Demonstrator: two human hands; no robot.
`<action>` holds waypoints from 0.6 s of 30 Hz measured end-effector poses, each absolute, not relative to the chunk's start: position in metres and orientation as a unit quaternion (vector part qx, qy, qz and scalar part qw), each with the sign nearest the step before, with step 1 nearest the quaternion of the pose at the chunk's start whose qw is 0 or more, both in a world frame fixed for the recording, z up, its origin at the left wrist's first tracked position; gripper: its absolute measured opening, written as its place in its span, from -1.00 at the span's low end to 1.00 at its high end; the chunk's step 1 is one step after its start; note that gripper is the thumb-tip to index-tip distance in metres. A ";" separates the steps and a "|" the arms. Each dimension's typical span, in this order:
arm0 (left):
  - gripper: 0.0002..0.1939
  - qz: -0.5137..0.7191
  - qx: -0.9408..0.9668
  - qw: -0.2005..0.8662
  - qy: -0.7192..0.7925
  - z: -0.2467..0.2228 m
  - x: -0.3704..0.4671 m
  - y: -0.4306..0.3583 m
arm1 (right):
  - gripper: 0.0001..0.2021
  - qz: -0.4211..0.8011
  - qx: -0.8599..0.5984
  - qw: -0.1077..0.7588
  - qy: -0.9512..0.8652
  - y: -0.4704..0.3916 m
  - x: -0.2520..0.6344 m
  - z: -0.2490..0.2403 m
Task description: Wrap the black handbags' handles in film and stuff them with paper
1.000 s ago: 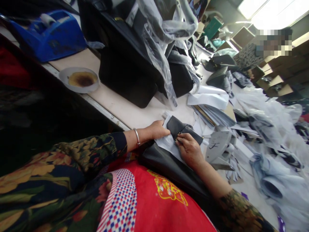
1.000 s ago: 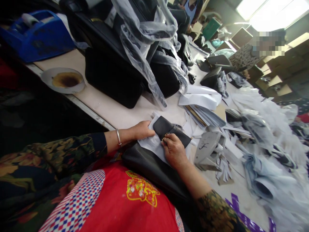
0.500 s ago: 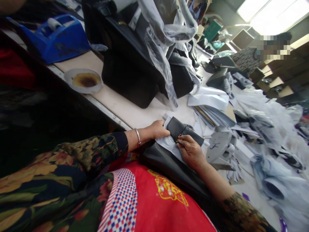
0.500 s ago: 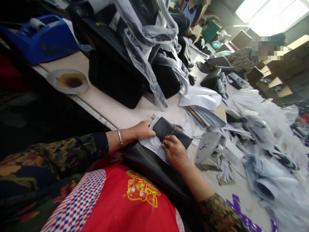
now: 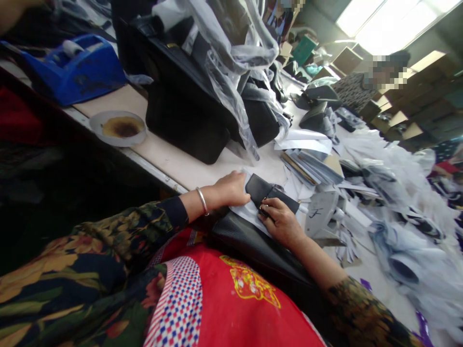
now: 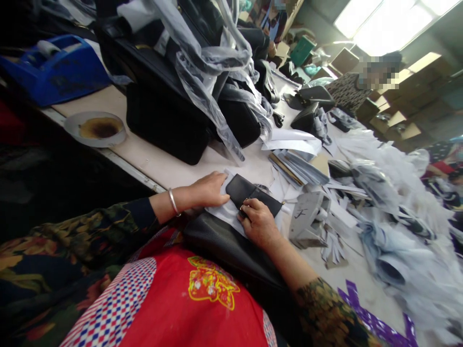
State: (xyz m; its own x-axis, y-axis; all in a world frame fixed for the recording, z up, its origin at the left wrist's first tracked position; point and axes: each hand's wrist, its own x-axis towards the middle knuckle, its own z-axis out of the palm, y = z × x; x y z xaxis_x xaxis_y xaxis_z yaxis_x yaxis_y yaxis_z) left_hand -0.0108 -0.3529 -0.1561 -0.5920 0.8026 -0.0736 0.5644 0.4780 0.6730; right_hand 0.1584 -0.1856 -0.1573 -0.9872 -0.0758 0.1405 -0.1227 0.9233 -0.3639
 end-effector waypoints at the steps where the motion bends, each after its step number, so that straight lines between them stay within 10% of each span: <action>1: -0.49 0.289 0.448 0.126 0.837 -0.150 -0.012 -0.354 | -0.82 0.191 0.044 0.061 -0.979 -0.184 0.160 -0.157; 8: -0.83 0.139 0.762 0.055 0.630 -0.132 -0.010 -0.327 | -0.73 0.221 0.009 0.074 -0.972 -0.174 0.170 -0.160; 18: -0.79 0.042 0.824 0.001 0.566 -0.134 -0.008 -0.294 | -0.77 0.226 0.041 0.053 -0.972 -0.195 0.215 -0.126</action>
State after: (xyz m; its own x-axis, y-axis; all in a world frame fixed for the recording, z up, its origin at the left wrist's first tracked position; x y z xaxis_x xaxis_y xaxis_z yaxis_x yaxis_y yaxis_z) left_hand -0.0076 -0.2942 -0.1339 0.3567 0.9317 0.0683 0.9315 -0.3603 0.0498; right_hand 0.2150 -0.1955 -0.1260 -0.9911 -0.0553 0.1212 -0.1032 0.8942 -0.4355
